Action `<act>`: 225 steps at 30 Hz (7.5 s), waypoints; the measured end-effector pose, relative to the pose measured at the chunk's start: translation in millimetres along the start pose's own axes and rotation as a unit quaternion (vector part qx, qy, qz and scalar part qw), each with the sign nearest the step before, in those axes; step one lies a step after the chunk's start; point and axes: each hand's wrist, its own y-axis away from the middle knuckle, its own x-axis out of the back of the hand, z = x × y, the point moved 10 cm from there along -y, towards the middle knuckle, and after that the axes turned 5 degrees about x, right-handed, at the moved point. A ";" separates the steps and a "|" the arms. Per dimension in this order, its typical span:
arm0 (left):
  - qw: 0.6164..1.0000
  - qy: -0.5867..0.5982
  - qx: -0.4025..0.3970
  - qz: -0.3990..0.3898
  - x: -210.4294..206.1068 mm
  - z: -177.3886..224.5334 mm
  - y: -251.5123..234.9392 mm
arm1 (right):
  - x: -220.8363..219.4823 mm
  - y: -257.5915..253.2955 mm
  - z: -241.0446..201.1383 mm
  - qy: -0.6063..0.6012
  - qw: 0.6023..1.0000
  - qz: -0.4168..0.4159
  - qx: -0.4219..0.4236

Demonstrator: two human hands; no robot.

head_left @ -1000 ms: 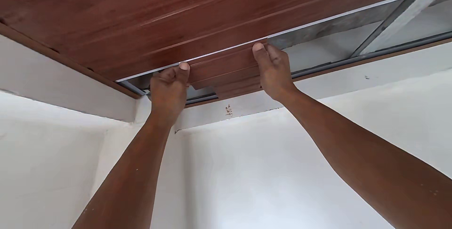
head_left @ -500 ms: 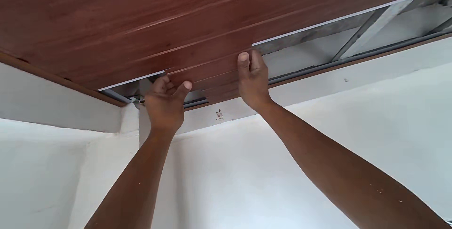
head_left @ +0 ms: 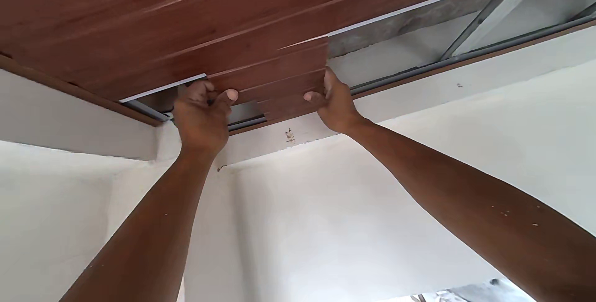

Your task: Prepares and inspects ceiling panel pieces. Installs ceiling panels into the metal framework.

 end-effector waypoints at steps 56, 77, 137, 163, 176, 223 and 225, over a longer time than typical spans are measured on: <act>0.962 -0.205 -0.095 0.155 68.8 -32.6 14.1 | -80.3 23.9 -42.8 0.088 0.964 0.252 0.003; 0.974 -0.143 -0.101 0.145 72.8 -40.3 10.9 | -101.6 36.0 -45.7 0.071 0.928 0.366 0.016; 0.980 -0.071 -0.073 0.168 87.5 -52.3 8.5 | -128.2 37.9 -38.5 0.076 0.948 0.308 0.015; 0.936 -0.308 -0.063 0.158 73.6 -43.0 17.2 | -130.2 40.1 -29.7 0.087 0.949 0.302 -0.027; 0.942 -0.288 -0.106 0.134 72.3 -39.3 12.9 | -131.1 38.1 -26.5 0.056 0.965 0.254 -0.024; 0.958 -0.218 -0.178 0.062 58.9 -31.1 13.4 | -59.5 28.8 0.2 -0.101 0.950 0.293 -0.049; 0.956 -0.219 -0.185 0.062 58.5 -30.4 13.6 | -64.6 25.5 0.2 -0.093 0.963 0.252 -0.034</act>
